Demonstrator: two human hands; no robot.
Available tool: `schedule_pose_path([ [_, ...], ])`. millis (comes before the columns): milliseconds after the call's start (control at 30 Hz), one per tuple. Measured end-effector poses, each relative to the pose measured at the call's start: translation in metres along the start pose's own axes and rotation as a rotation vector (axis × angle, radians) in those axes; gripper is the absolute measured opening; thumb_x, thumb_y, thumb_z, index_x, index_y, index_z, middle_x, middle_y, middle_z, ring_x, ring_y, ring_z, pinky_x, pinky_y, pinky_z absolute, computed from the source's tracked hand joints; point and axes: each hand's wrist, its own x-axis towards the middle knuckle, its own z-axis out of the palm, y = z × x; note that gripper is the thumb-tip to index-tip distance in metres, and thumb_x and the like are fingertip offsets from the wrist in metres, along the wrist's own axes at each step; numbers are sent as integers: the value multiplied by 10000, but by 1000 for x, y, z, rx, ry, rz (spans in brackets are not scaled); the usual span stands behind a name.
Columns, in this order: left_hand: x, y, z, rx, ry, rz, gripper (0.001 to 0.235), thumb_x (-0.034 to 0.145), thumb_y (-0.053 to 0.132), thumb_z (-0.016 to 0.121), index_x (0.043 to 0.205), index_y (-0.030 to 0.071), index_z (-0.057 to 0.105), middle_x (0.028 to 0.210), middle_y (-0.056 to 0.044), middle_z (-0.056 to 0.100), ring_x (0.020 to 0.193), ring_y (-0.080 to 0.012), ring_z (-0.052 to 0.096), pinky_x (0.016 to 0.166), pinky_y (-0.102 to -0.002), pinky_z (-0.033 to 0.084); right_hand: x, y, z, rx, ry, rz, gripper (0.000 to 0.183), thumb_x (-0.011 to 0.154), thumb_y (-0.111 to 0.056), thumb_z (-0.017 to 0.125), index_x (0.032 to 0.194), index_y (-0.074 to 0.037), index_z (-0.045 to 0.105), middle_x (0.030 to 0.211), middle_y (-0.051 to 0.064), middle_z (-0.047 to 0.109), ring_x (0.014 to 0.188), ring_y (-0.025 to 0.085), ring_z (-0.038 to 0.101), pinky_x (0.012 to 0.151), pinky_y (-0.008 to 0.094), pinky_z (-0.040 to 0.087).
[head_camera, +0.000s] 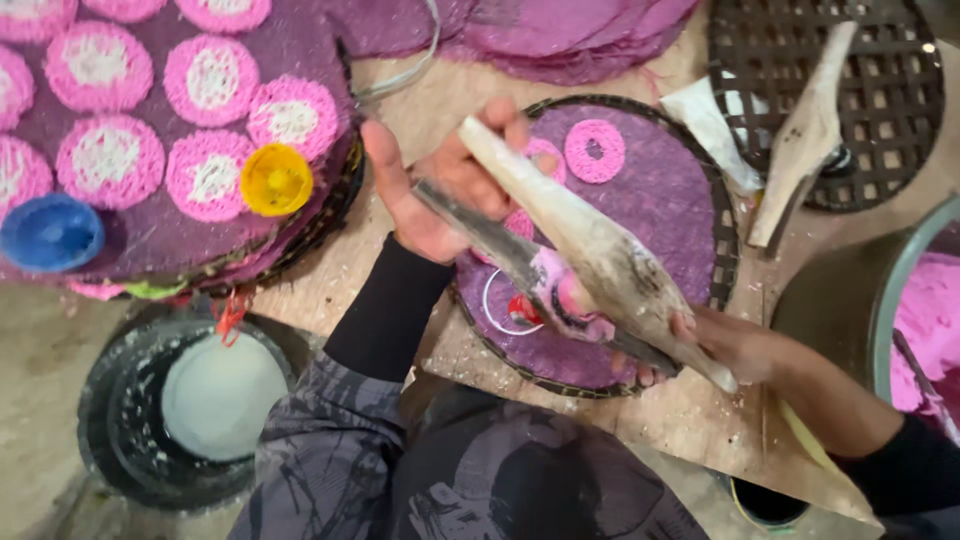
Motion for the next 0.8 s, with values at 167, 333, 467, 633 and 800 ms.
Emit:
schedule_pose_path([
  [167, -45, -9, -25, -93, 64, 94, 707, 942, 744, 430, 1191, 99, 580, 1137, -63, 563, 1228, -308, 527, 1099, -495, 406, 26, -1, -10, -202, 83, 252, 855, 933, -676, 380, 1453, -7, 499, 1365, 147, 662, 1252, 256, 580, 1057, 377, 448],
  [333, -72, -14, -43, -93, 372, 173, 471, 1008, 549, 474, 884, 105, 567, 881, -57, 553, 1012, -310, 542, 965, -451, 426, 53, -3, -3, -320, 140, 292, 947, 866, -747, 464, 1436, 9, 497, 1320, 165, 667, 1224, 254, 623, 1010, 389, 486],
  [467, -79, -12, -51, -14, 441, 237, 474, 1014, 501, 473, 778, 100, 561, 724, -57, 504, 798, -250, 515, 873, -437, 437, 66, -4, 8, -333, 109, 293, 963, 782, -807, 459, 1283, 2, 607, 1023, 177, 788, 970, 269, 730, 837, 414, 572],
  [633, -83, -12, -48, -10, 557, 273, 450, 1001, 452, 476, 722, 103, 531, 645, -51, 476, 689, -216, 483, 803, -428, 452, 69, -13, 14, -354, 85, 230, 941, 819, -810, 470, 1120, 57, 679, 886, 170, 769, 809, 268, 704, 723, 424, 568],
  [800, -81, -31, -46, -78, 697, 303, 406, 971, 415, 482, 689, 124, 495, 620, -25, 463, 657, -201, 469, 773, -411, 452, 53, -22, 14, -347, 105, 396, 854, 838, -738, 436, 1158, 27, 640, 856, 160, 763, 785, 243, 746, 711, 424, 627],
])
